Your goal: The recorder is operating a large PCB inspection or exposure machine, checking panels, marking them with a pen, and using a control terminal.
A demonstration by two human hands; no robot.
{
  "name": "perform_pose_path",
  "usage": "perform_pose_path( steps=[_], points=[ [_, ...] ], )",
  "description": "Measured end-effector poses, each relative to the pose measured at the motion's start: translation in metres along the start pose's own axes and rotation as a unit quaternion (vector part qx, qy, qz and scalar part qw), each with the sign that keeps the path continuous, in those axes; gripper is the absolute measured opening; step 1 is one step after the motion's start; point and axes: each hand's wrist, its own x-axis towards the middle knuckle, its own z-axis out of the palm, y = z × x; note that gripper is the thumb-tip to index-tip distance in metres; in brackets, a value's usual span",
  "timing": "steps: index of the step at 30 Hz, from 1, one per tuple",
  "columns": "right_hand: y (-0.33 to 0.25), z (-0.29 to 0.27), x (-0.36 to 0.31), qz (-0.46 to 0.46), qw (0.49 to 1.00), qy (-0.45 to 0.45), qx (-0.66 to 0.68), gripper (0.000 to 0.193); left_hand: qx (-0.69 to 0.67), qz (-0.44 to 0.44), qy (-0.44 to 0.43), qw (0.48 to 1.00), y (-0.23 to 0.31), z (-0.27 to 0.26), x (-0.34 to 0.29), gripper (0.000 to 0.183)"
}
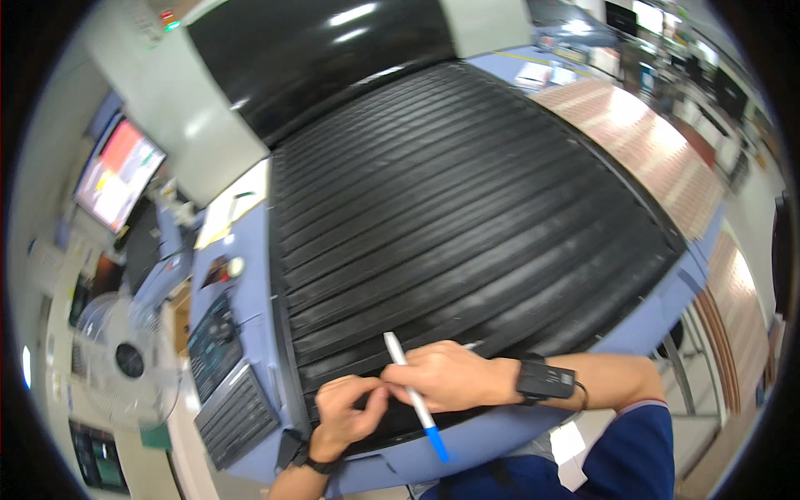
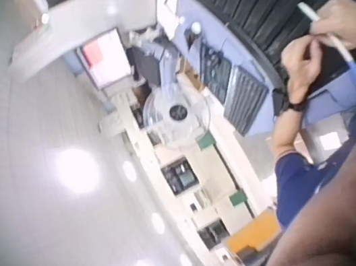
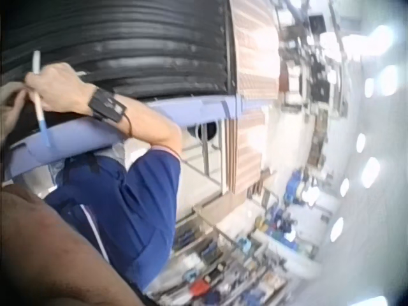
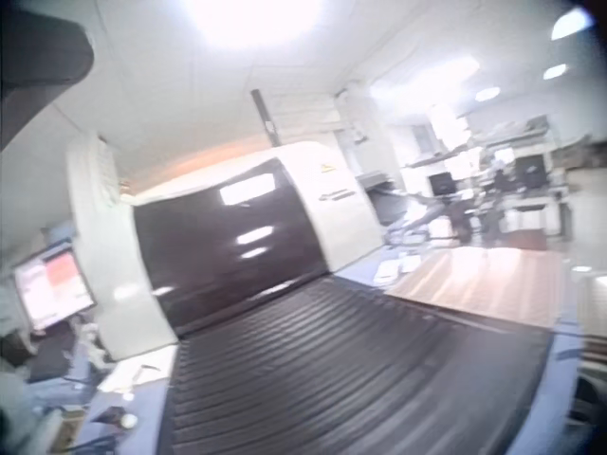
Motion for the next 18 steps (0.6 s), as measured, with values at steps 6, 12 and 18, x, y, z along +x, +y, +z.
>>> perform_pose_path(
  steps=[6,12,18],
  points=[
    [0.002,0.002,-0.005,0.004,1.000,-0.005,0.025,0.019,0.008,-0.046,-0.005,0.999,0.001,0.004,-0.011,0.004],
    [0.001,0.006,-0.003,0.003,0.999,0.013,0.048,0.021,0.000,-0.032,0.026,0.999,-0.004,0.007,-0.013,0.004],
    [0.000,0.005,0.001,0.027,0.999,0.006,0.025,0.017,0.005,-0.023,0.020,1.000,-0.003,0.006,-0.009,0.011]
  ],
)
